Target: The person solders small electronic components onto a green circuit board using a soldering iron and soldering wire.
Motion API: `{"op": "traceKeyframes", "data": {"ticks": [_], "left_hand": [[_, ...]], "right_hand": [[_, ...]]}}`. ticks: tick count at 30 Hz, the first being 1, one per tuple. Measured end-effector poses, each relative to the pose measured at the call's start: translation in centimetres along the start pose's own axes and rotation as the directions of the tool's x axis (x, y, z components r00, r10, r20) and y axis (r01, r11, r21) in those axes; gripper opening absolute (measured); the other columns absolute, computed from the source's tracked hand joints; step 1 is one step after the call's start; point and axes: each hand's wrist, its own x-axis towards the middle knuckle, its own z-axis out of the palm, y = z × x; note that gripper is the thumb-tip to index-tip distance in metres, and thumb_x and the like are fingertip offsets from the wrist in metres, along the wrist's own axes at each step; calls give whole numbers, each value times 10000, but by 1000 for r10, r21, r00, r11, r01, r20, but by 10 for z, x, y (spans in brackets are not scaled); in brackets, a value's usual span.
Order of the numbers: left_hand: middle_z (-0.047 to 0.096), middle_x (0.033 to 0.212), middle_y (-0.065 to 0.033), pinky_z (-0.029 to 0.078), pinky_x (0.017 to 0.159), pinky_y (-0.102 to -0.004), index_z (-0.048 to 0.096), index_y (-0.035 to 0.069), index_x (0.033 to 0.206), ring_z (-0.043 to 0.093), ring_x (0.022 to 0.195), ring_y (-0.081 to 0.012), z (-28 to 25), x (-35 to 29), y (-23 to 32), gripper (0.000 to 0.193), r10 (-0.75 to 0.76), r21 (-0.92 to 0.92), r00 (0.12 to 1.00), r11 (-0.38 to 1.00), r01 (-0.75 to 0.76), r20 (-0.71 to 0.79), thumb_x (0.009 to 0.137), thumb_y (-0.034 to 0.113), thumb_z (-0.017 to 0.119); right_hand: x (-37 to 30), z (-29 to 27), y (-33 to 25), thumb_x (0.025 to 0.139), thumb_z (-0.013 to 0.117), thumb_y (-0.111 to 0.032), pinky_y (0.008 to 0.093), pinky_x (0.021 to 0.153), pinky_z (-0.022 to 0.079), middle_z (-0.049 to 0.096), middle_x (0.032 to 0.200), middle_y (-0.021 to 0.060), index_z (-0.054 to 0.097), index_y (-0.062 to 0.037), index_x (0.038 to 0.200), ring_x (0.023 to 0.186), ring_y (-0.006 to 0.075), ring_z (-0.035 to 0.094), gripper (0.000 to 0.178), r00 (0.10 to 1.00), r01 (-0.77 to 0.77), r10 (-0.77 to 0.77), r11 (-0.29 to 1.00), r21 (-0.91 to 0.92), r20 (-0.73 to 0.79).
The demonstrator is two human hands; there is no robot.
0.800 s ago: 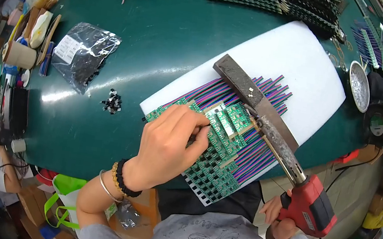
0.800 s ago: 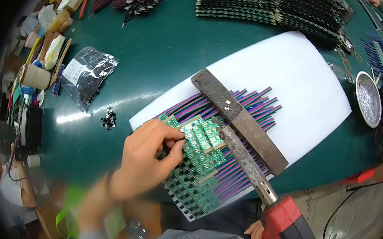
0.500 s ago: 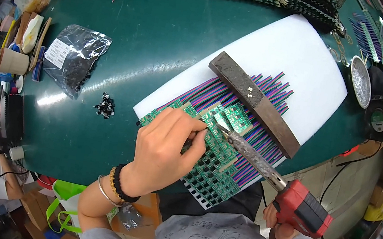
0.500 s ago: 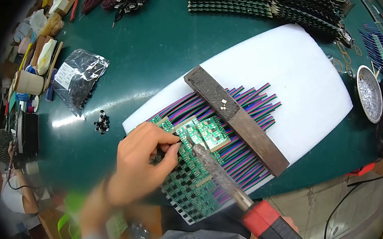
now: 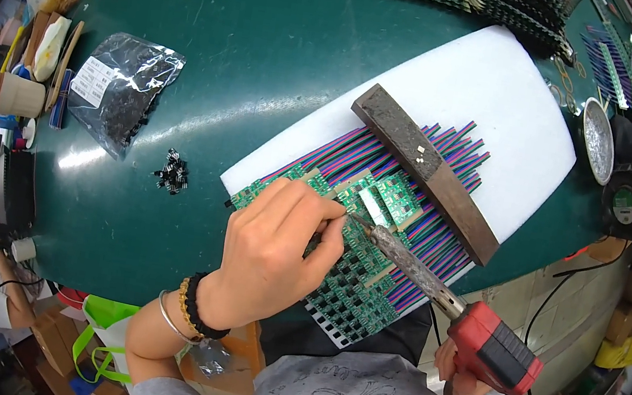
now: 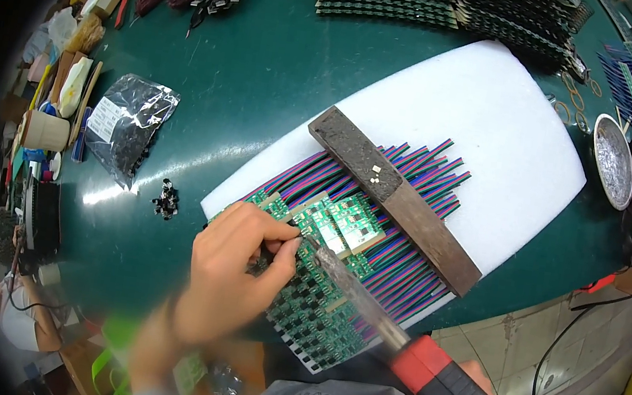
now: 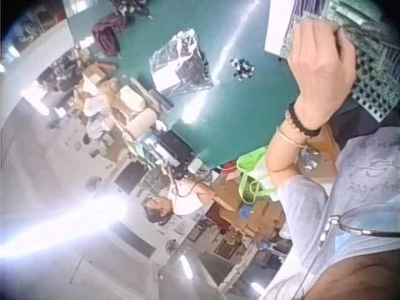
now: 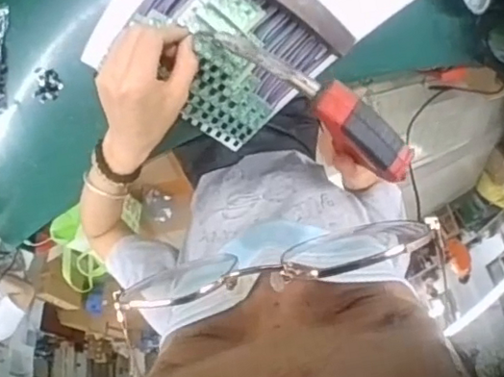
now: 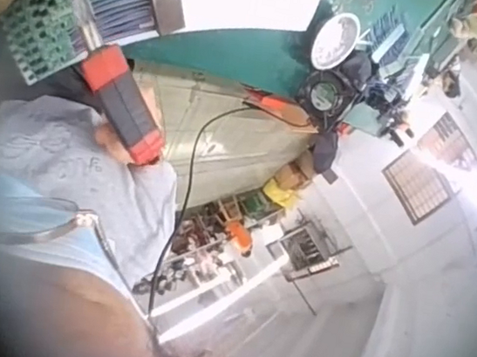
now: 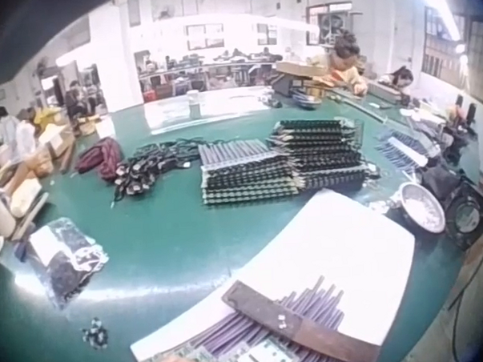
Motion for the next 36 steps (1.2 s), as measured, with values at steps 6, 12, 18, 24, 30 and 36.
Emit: {"op": "traceKeyframes", "data": {"ticks": [6, 12, 18, 24, 30, 36], "left_hand": [[550, 706, -73, 454, 535, -346, 618, 14, 796, 555, 627, -236, 2, 0, -2, 153, 26, -6, 1000, 1000, -26, -8, 701, -56, 714], [549, 708, -74, 453, 532, -345, 615, 14, 799, 554, 630, -238, 2, -2, -2, 153, 24, -4, 1000, 1000, -24, -16, 701, -54, 711], [541, 700, -73, 450, 530, -349, 613, 16, 793, 550, 626, -240, 3, -1, -3, 146, 33, -9, 999, 999, -33, -15, 708, -52, 709], [537, 691, -71, 449, 529, -347, 607, 18, 788, 549, 619, -240, 2, 1, -3, 145, 21, -11, 1000, 1000, -21, -6, 713, -51, 709], [542, 695, -73, 449, 535, -349, 607, 19, 788, 553, 623, -240, 1, 1, -3, 149, 21, 2, 1000, 1000, -21, -12, 707, -56, 708], [576, 700, -90, 470, 571, -350, 613, 16, 802, 581, 631, -245, -1, -3, -9, 127, 83, 17, 996, 996, -82, -45, 737, -21, 716]], "right_hand": [[3, 9, 7, 643, 669, 44, 340, 572, 450, 673, 836, 119, 703, -52, 895, 684, 276, 621, 272, 987, 129, -92, 937, 324, -129], [14, 8, -6, 636, 695, 65, 347, 566, 442, 691, 904, 117, 716, -37, 940, 712, 283, 618, 321, 981, 177, -186, 975, -136, -56], [13, 12, -5, 840, 673, -617, 272, 464, 461, 538, 526, 28, 539, -45, 675, 448, 144, 516, 610, 987, 109, -114, 993, -46, -114], [18, 18, -14, 867, 626, -629, 269, 437, 445, 521, 520, 7, 566, 19, 816, 425, 131, 494, 653, 979, 187, -129, 871, 455, -156], [27, 18, -9, 865, 598, -648, 273, 437, 442, 493, 508, -10, 465, 114, 1202, 410, 119, 467, 843, 963, 252, -213, 930, 266, -165], [31, 35, -8, 887, 609, -615, 277, 446, 442, 456, 477, -9, 392, 70, 1328, 395, 128, 474, 842, 939, 296, -118, 752, 588, -322]]}}
